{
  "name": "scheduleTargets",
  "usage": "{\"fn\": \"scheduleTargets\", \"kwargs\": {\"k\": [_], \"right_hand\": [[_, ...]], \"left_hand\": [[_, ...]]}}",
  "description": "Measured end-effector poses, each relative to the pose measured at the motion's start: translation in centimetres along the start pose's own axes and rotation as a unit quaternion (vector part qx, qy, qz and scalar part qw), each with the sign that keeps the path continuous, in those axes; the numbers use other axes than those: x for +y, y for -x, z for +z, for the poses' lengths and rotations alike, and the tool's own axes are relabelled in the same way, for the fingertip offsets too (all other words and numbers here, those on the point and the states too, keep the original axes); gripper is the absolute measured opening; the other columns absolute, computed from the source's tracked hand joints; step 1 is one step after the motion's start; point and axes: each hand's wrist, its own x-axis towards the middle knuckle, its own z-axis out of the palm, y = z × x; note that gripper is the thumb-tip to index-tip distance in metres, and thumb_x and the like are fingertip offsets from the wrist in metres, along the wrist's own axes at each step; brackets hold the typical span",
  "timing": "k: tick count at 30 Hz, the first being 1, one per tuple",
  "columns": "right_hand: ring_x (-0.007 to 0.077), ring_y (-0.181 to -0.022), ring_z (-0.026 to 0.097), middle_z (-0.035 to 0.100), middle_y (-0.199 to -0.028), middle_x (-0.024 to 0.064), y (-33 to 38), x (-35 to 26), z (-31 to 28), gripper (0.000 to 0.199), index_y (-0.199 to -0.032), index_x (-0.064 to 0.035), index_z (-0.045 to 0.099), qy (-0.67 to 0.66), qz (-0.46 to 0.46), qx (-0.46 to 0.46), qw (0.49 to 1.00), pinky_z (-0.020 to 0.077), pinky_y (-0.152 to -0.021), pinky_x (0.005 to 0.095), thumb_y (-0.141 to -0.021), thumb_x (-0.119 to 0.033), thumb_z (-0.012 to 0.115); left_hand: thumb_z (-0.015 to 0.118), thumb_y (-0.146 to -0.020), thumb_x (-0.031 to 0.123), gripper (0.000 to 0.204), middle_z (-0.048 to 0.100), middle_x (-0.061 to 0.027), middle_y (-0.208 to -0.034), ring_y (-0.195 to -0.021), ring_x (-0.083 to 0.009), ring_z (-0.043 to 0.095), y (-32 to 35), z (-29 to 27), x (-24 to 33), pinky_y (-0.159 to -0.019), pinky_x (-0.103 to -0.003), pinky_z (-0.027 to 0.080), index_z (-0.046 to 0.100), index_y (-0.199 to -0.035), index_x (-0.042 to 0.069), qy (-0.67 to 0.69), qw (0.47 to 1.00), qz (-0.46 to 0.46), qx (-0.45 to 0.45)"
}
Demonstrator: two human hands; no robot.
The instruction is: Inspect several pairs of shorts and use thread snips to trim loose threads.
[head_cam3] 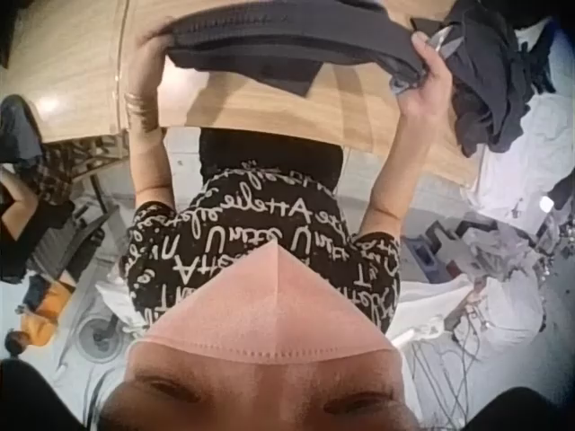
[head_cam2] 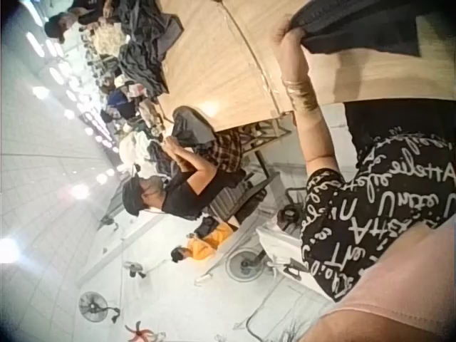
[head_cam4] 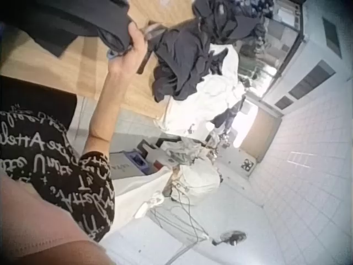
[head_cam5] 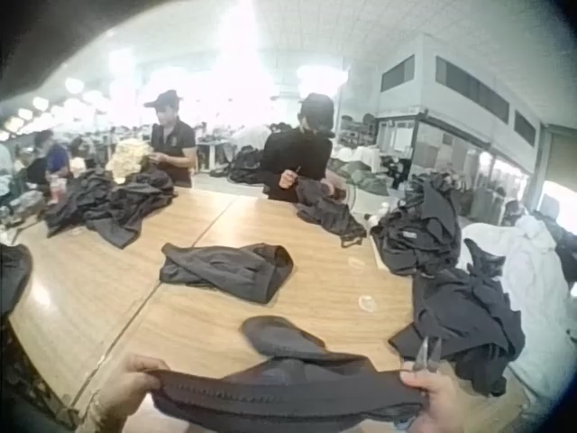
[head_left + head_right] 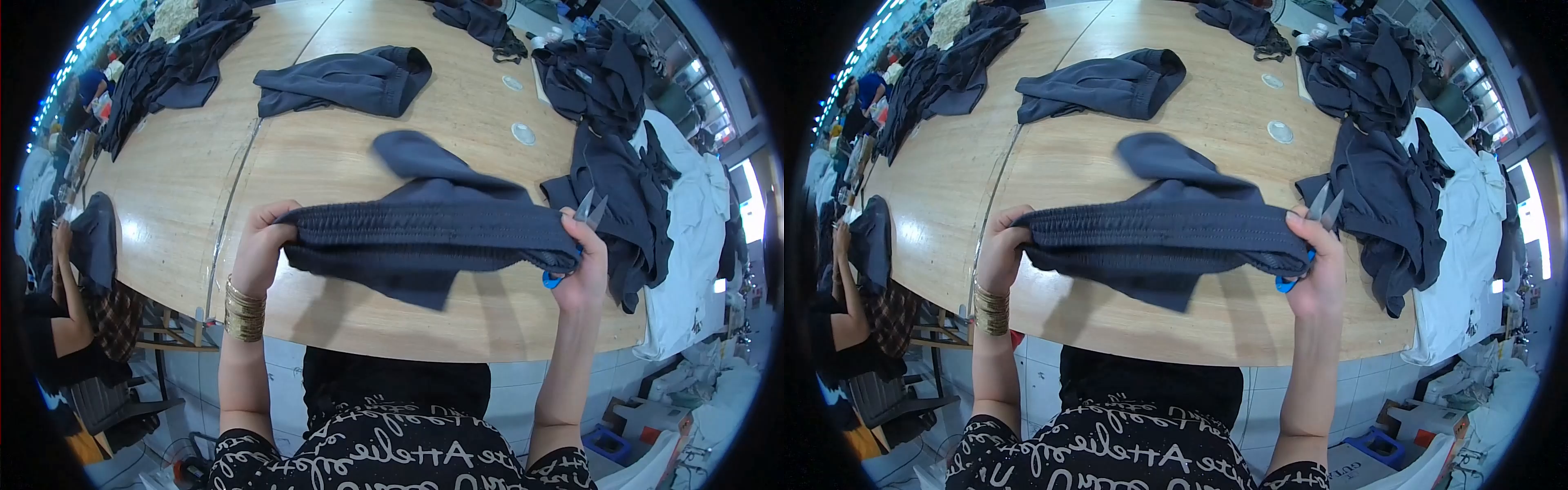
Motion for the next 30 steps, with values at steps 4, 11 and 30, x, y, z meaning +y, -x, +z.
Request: {"fn": "scheduleTargets", "kwargs": {"k": [4,11,30], "right_hand": [[0.0177,-0.077,0.062,0.061,-0.085,0.0088,0.2,0.5,-0.9,0.008,-0.086,-0.0026,0.054,-0.021,0.004,0.014,1.0,0.0511,-0.074,0.0297,-0.084,-0.01,0.055],[0.0159,-0.073,0.06,0.06,-0.081,0.0081,1.1,0.4,-1.2,0.008,-0.086,-0.0017,0.054,0.016,-0.023,0.011,1.0,0.05,-0.071,0.0272,-0.082,-0.008,0.056],[0.0118,-0.072,0.06,0.06,-0.075,0.0031,0.5,4.8,-1.8,0.015,-0.091,-0.0033,0.058,0.317,-0.035,-0.028,0.947,0.0462,-0.059,0.0263,-0.077,-0.002,0.063]], "left_hand": [[0.041,-0.066,-0.004,0.019,0.057,-0.0007,-0.066,-0.063,-0.0069,0.048,0.3,0.4,0.4,-0.059,-0.019,0.039,0.059,-0.07,-0.002,0.036,0.999,-0.014,-0.033],[0.041,-0.067,-0.005,0.019,0.054,0.0002,-0.064,-0.062,-0.0059,0.047,0.2,0.8,0.7,-0.058,-0.019,0.038,0.059,-0.073,-0.002,0.049,0.997,-0.031,-0.058],[0.054,-0.093,0.015,0.019,0.059,0.004,-0.083,-0.076,-0.0014,0.049,0.7,9.7,-2.1,-0.07,-0.018,0.042,0.062,-0.099,-0.002,0.026,0.951,-0.033,-0.306]]}}
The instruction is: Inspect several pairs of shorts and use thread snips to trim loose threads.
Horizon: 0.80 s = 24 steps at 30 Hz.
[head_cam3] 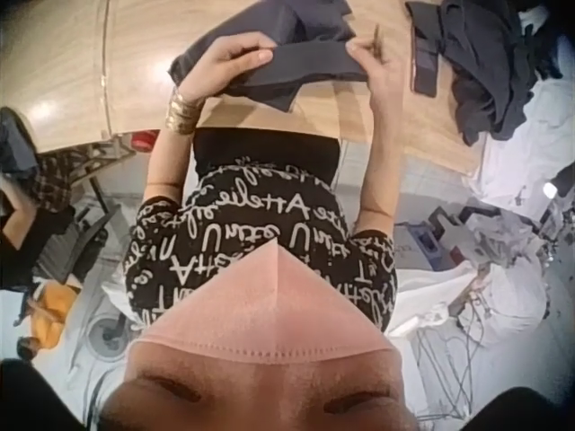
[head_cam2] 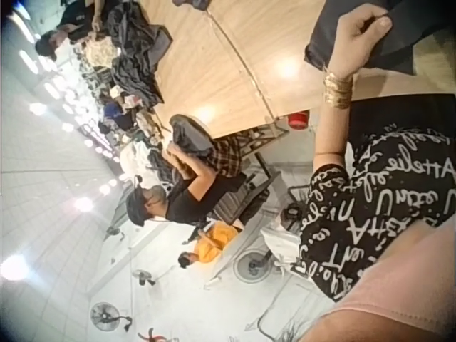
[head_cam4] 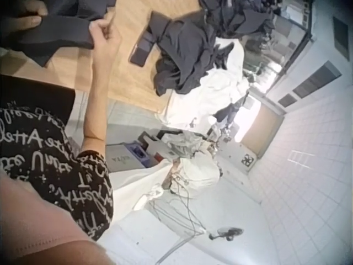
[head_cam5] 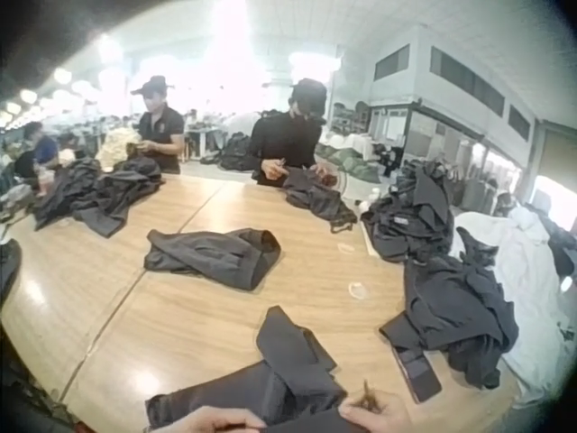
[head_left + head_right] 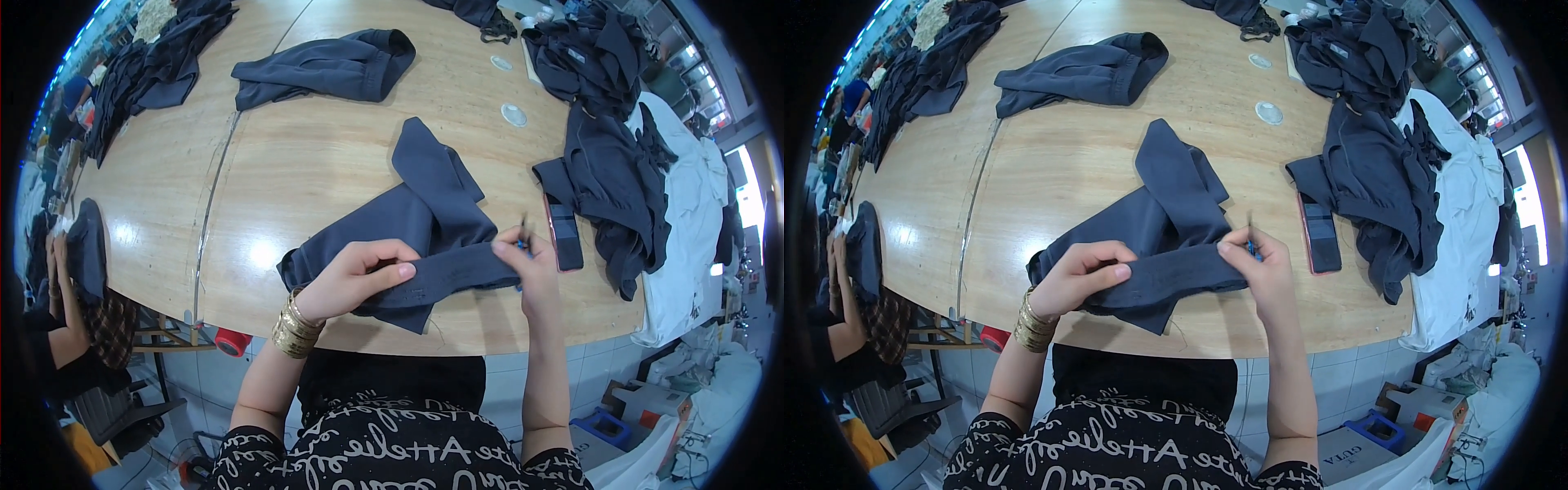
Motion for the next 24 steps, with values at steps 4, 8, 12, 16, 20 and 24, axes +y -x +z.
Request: {"fn": "scheduleTargets", "kwargs": {"k": [4,8,12,16,20,24], "right_hand": [[0.0108,-0.068,0.055,0.052,-0.074,0.0039,0.6,0.7,1.3,0.017,-0.089,-0.0052,0.062,0.41,-0.23,0.114,0.875,0.0426,-0.058,0.0244,-0.074,-0.003,0.07],[0.0102,-0.067,0.053,0.053,-0.073,0.003,2.6,-2.9,2.5,0.017,-0.088,-0.0052,0.062,0.298,-0.18,0.119,0.93,0.0416,-0.056,0.0234,-0.074,0.0,0.07],[0.0075,-0.065,0.052,0.056,-0.075,0.002,3.9,-4.3,4.6,0.018,-0.09,-0.0035,0.062,0.209,-0.14,-0.028,0.967,0.0385,-0.053,0.0213,-0.074,0.003,0.069],[0.0071,-0.064,0.052,0.057,-0.075,0.0024,3.9,-4.4,5.5,0.018,-0.086,-0.0034,0.063,0.24,-0.164,-0.059,0.955,0.0379,-0.053,0.0212,-0.072,0.001,0.073],[0.0078,-0.066,0.053,0.055,-0.074,0.0036,3.8,-4.0,5.6,0.015,-0.084,-0.0045,0.059,0.278,-0.162,-0.078,0.944,0.0397,-0.055,0.0224,-0.075,0.0,0.07],[0.0146,-0.065,0.059,0.056,-0.074,0.0053,3.3,-3.2,5.5,0.022,-0.091,-0.0061,0.055,0.255,-0.16,-0.101,0.948,0.0447,-0.055,0.0258,-0.075,0.0,0.068]], "left_hand": [[0.054,-0.094,0.014,0.02,0.059,0.003,-0.085,-0.078,-0.0016,0.05,0.6,0.1,0.3,-0.072,-0.018,0.043,0.062,-0.101,-0.003,0.032,0.999,-0.02,0.032],[0.054,-0.094,0.015,0.02,0.059,0.0031,-0.085,-0.078,-0.0014,0.049,0.8,0.2,0.4,-0.071,-0.018,0.043,0.062,-0.101,-0.002,-0.004,0.999,-0.018,0.038],[0.055,-0.094,0.014,0.018,0.059,0.003,-0.084,-0.078,-0.0017,0.049,0.6,0.6,0.9,-0.07,-0.019,0.043,0.061,-0.1,-0.002,-0.014,0.999,-0.034,0.034],[0.058,-0.091,0.013,0.017,0.059,0.0014,-0.085,-0.079,-0.0031,0.05,0.6,1.0,1.0,-0.071,-0.019,0.043,0.061,-0.099,-0.002,-0.016,0.999,-0.02,0.045],[0.06,-0.09,0.013,0.017,0.06,-0.0005,-0.087,-0.08,-0.004,0.051,0.7,1.0,0.9,-0.072,-0.02,0.043,0.061,-0.098,-0.002,-0.073,0.997,0.013,0.034],[0.06,-0.09,0.013,0.016,0.06,-0.0019,-0.087,-0.08,-0.0047,0.052,0.9,1.0,0.6,-0.072,-0.021,0.043,0.062,-0.097,-0.002,-0.058,0.998,0.002,0.037]]}}
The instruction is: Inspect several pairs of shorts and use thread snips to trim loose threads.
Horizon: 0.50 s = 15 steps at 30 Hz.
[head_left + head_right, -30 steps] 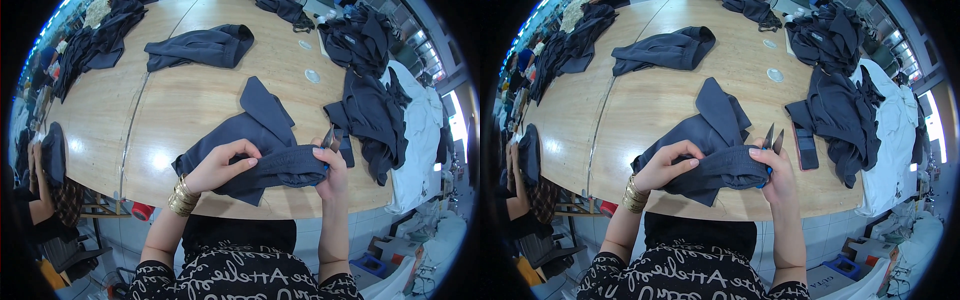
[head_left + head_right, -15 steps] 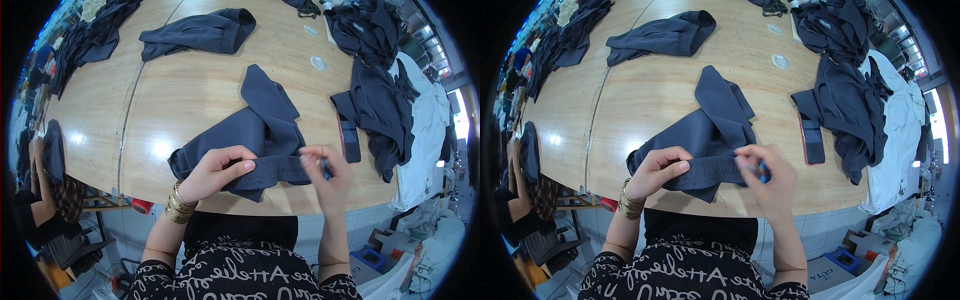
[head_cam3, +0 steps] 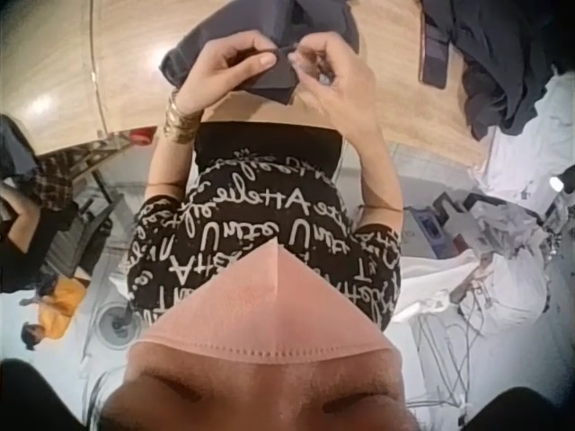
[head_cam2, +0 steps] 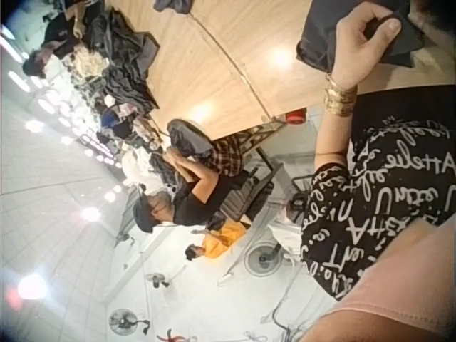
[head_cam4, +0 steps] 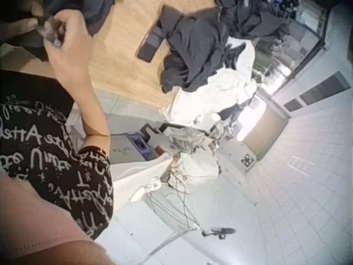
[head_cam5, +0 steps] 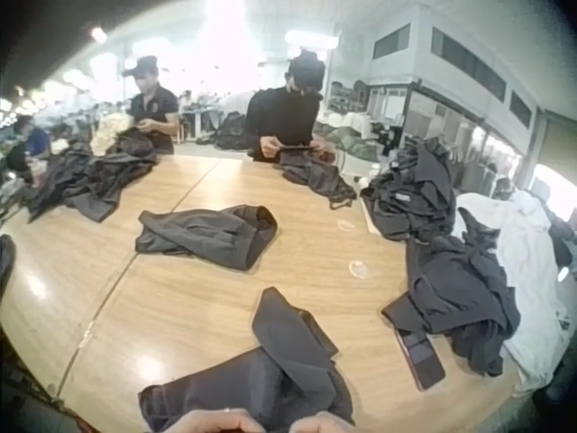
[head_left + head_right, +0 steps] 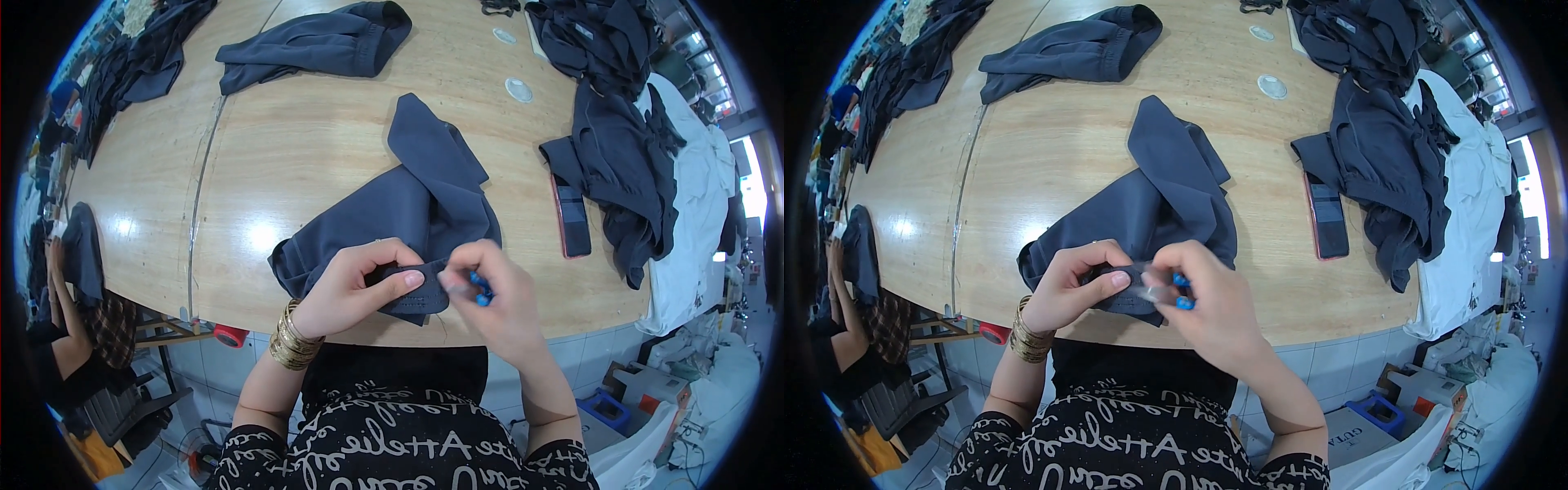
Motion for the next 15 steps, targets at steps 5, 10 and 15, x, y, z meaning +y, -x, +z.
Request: {"fn": "scheduleTargets", "kwargs": {"k": [5,10,15], "right_hand": [[0.0093,-0.063,0.05,0.051,-0.074,0.0028,0.3,0.9,-1.5,0.01,-0.088,-0.0016,0.056,-0.202,0.099,0.037,0.974,0.0408,-0.059,0.0212,-0.082,-0.003,0.064],[0.0104,-0.063,0.046,0.051,-0.074,0.0026,-0.7,0.6,-1.3,0.021,-0.085,0.0005,0.059,-0.086,0.111,-0.073,0.987,0.0393,-0.06,0.0243,-0.079,-0.015,0.071],[0.0076,-0.062,0.042,0.05,-0.071,0.0002,-0.4,1.0,-1.2,0.021,-0.08,0.0008,0.059,-0.16,0.15,-0.03,0.975,0.0357,-0.058,0.0229,-0.077,-0.015,0.073]], "left_hand": [[0.058,-0.092,0.013,0.016,0.06,-0.0018,-0.086,-0.079,-0.0051,0.051,-0.2,0.1,0.0,-0.072,-0.021,0.043,0.061,-0.096,-0.003,0.001,1.0,-0.012,0.012],[0.056,-0.093,0.015,0.018,0.058,0.0002,-0.084,-0.077,-0.0037,0.048,-0.2,0.2,0.3,-0.069,-0.021,0.042,0.061,-0.092,-0.003,-0.025,1.0,0.007,0.004],[0.057,-0.093,0.017,0.018,0.054,0.0044,-0.079,-0.073,-0.0006,0.044,-0.1,-0.4,0.0,-0.064,-0.018,0.038,0.06,-0.086,0.0,0.048,0.998,-0.042,-0.003]]}}
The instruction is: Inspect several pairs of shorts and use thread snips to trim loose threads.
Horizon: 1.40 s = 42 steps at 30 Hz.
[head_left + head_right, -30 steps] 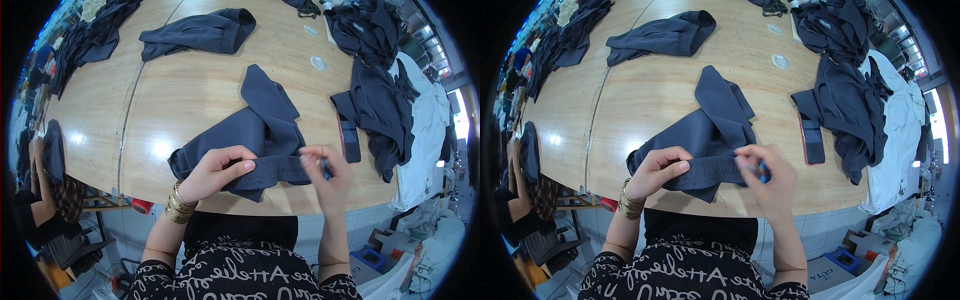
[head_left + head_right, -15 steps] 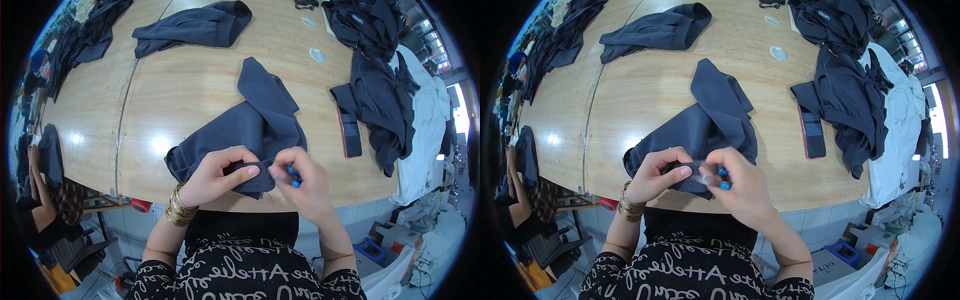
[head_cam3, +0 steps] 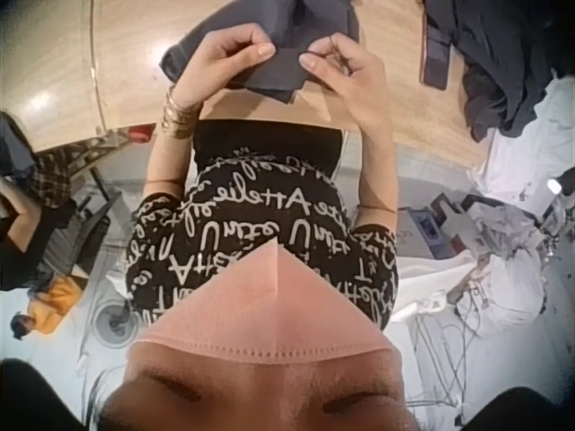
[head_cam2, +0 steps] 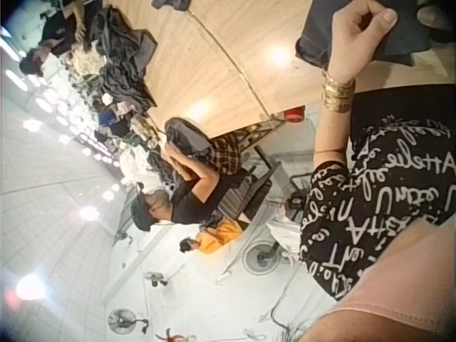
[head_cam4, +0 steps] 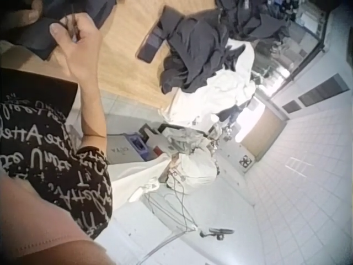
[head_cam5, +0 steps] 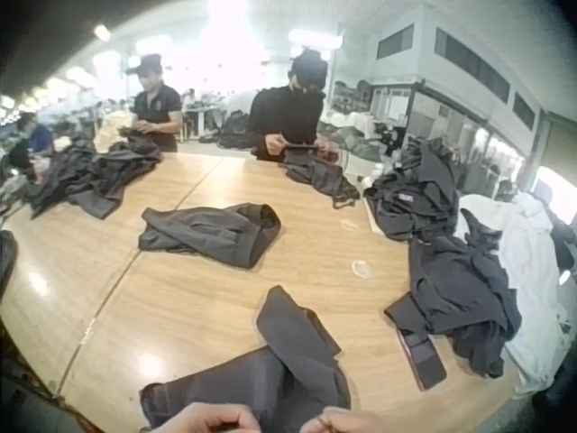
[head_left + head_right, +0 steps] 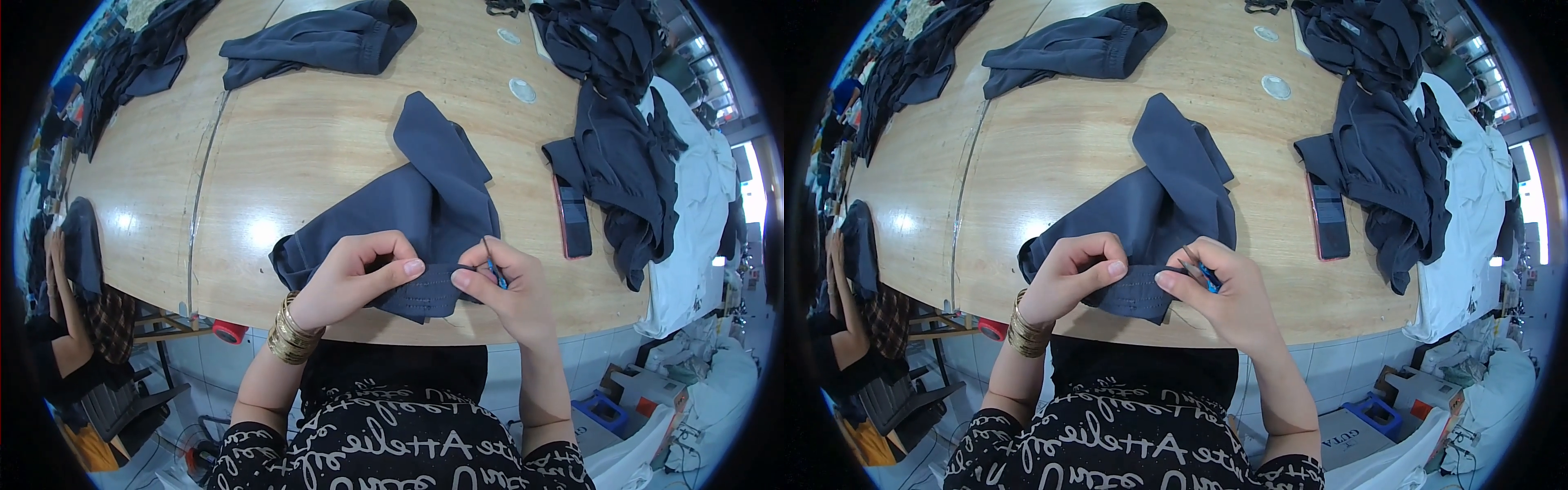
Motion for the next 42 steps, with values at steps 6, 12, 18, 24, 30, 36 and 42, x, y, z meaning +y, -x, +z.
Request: {"fn": "scheduleTargets", "kwargs": {"k": [6,12,18,24,30,36,42], "right_hand": [[0.0078,-0.064,0.046,0.053,-0.075,0.0001,0.4,0.4,1.1,0.025,-0.089,-0.0021,0.059,0.061,-0.026,-0.023,0.998,0.0393,-0.059,0.0227,-0.077,-0.017,0.074],[0.0123,-0.067,0.057,0.061,-0.086,0.0052,1.6,-1.3,0.0,0.035,-0.103,-0.0064,0.055,0.102,-0.11,0.038,0.988,0.0483,-0.062,0.0239,-0.077,-0.021,0.074],[0.0105,-0.058,0.051,0.056,-0.073,0.0018,1.8,-0.9,0.2,0.028,-0.096,-0.0082,0.058,0.172,-0.183,0.046,0.967,0.0406,-0.051,0.024,-0.075,-0.018,0.075],[0.0083,-0.052,0.041,0.048,-0.066,-0.0005,1.7,-1.3,2.1,0.026,-0.093,-0.0065,0.06,0.15,-0.192,0.04,0.969,0.0321,-0.047,0.0227,-0.071,-0.006,0.075],[0.0117,-0.054,0.045,0.05,-0.069,0.0013,1.6,-1.2,2.5,0.028,-0.094,-0.0063,0.06,0.207,-0.213,0.042,0.954,0.035,-0.049,0.0246,-0.07,-0.001,0.073],[0.021,-0.067,0.059,0.055,-0.08,0.0058,1.8,-1.1,2.2,0.044,-0.102,-0.0058,0.055,0.298,-0.212,0.007,0.931,0.0454,-0.057,0.0295,-0.062,0.001,0.071],[0.0181,-0.068,0.058,0.054,-0.076,0.0067,1.7,-0.9,2.6,0.032,-0.099,-0.0048,0.051,0.221,-0.151,0.001,0.963,0.0442,-0.057,0.0297,-0.072,0.001,0.067]], "left_hand": [[0.057,-0.093,0.021,0.021,0.051,0.0079,-0.074,-0.068,0.0003,0.041,-0.4,0.5,-0.6,-0.061,-0.017,0.036,0.058,-0.084,0.002,0.083,0.996,0.014,-0.007],[0.058,-0.093,0.021,0.022,0.051,0.0081,-0.073,-0.067,0.001,0.04,-0.2,0.7,-0.3,-0.059,-0.016,0.035,0.058,-0.081,0.003,0.075,0.997,0.005,0.007],[0.061,-0.091,0.021,0.024,0.048,0.0092,-0.069,-0.065,0.0013,0.037,-0.3,0.9,-0.1,-0.056,-0.017,0.031,0.056,-0.075,0.004,0.07,0.997,0.005,0.023],[0.063,-0.089,0.02,0.026,0.047,0.0089,-0.065,-0.062,0.001,0.037,-0.2,1.0,0.3,-0.054,-0.017,0.03,0.056,-0.071,0.004,0.05,0.998,-0.031,0.035],[0.062,-0.09,0.019,0.026,0.05,0.0076,-0.065,-0.063,0.0006,0.039,-0.3,1.1,0.3,-0.056,-0.017,0.033,0.056,-0.071,0.003,-0.01,0.998,-0.04,0.045],[0.062,-0.089,0.025,0.03,0.043,0.0028,-0.053,-0.052,-0.0032,0.033,-0.5,1.5,-0.3,-0.046,-0.022,0.029,0.059,-0.072,0.0,-0.082,0.993,0.004,0.084],[0.062,-0.089,0.024,0.03,0.039,0.0016,-0.052,-0.052,-0.0039,0.033,-0.6,1.8,-0.5,-0.046,-0.023,0.029,0.056,-0.071,0.0,-0.101,0.99,0.019,0.097]]}}
